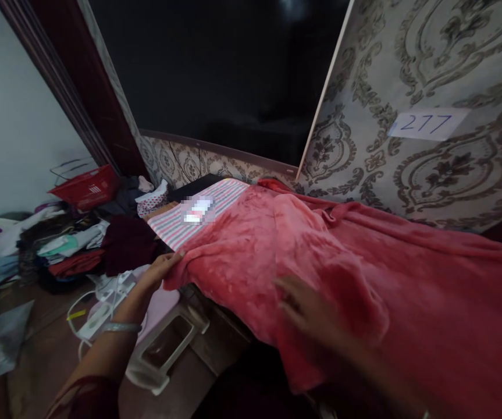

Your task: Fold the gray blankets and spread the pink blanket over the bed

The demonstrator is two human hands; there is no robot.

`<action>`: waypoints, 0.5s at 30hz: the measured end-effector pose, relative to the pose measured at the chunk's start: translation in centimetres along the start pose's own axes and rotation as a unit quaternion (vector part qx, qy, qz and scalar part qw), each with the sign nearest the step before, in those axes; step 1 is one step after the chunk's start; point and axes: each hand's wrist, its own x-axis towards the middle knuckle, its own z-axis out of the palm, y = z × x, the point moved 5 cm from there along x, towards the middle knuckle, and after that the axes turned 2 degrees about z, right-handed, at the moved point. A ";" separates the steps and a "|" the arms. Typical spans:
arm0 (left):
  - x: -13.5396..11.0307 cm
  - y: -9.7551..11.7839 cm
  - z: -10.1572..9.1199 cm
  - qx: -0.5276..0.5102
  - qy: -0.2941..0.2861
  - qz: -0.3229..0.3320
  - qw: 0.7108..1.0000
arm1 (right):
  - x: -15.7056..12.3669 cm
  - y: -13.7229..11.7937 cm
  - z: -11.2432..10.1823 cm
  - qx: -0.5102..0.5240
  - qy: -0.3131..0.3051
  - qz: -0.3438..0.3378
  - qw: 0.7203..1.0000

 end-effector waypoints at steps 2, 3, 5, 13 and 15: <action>-0.7 0.4 0.3 -0.068 -0.040 -0.010 0.997 | -2.0 -3.9 4.1 -0.055 -0.091 -0.034 0.994; -0.9 1.0 0.2 -0.102 -0.041 -0.005 0.994 | -2.7 -5.2 5.6 -0.087 -0.112 -0.041 0.989; -1.1 2.6 -0.3 -0.155 -0.029 0.007 0.987 | -3.2 -6.4 7.2 -0.152 -0.119 -0.038 0.980; -1.2 9.8 -0.6 -0.248 -0.043 0.043 0.967 | -2.9 -5.4 7.0 -0.248 -0.051 -0.031 0.967; -1.5 11.1 -0.2 -0.252 -0.036 0.071 0.964 | -3.2 -5.5 6.7 -0.231 -0.042 -0.030 0.972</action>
